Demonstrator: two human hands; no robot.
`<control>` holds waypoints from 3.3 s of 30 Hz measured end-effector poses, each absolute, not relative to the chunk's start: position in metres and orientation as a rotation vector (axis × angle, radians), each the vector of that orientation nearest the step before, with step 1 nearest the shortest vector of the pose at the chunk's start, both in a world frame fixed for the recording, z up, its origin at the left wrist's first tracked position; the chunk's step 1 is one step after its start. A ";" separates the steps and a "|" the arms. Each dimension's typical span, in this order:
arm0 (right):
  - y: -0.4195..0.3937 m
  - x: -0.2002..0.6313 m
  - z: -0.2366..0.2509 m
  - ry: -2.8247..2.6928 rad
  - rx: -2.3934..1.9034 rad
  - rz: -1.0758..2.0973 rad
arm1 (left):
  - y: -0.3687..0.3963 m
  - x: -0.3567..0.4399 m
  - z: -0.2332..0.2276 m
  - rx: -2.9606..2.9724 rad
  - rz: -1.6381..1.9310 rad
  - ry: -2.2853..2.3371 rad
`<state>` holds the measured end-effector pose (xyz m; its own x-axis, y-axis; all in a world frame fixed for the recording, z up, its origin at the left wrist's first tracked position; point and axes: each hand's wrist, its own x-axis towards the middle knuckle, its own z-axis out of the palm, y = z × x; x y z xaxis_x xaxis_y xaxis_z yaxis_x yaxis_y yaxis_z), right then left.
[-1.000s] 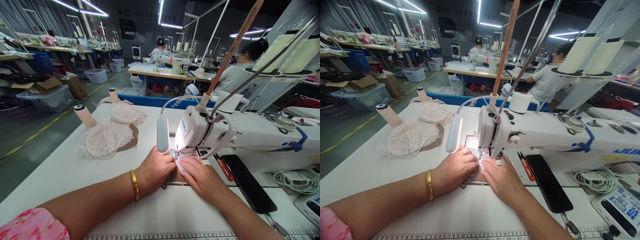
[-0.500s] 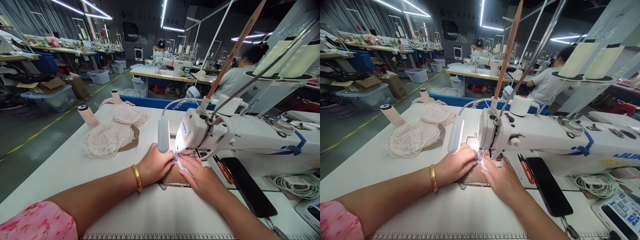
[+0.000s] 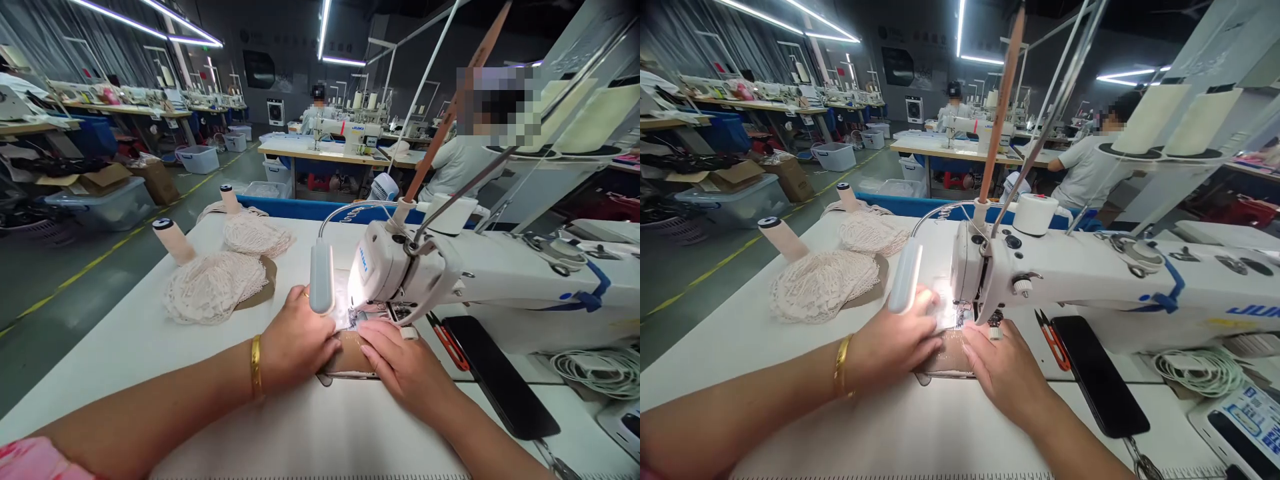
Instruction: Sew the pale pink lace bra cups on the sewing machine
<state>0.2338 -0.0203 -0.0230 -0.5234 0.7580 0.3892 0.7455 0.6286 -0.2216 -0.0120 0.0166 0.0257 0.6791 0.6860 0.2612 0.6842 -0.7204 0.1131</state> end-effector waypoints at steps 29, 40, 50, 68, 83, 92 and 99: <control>-0.022 0.223 -0.011 -2.420 -1.197 0.081 | 0.015 -0.009 0.003 2.914 0.648 0.812; -0.021 0.224 -0.012 -2.430 -1.190 0.025 | 0.016 -0.010 -0.003 2.979 0.705 0.760; -0.024 0.229 -0.019 -2.436 -1.181 0.051 | 0.010 -0.011 -0.006 2.982 0.672 0.660; -0.018 0.227 -0.033 -2.371 -1.380 0.026 | 0.028 -0.008 -0.006 3.026 0.743 0.802; -0.018 0.225 -0.036 -2.341 -1.346 -0.007 | 0.030 0.003 0.000 2.631 0.589 1.190; -0.011 0.232 -0.052 -2.310 -1.200 -0.108 | 0.071 -0.014 0.035 2.279 0.636 1.276; -0.014 0.230 -0.048 -2.347 -1.266 -0.085 | 0.062 -0.010 0.029 2.315 0.497 1.087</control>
<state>0.2303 -0.0135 -0.0477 -0.4640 0.7746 0.4298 0.8036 0.5722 -0.1638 -0.0097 0.0618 0.0294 0.6088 0.7868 0.1018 0.5917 -0.5358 0.6023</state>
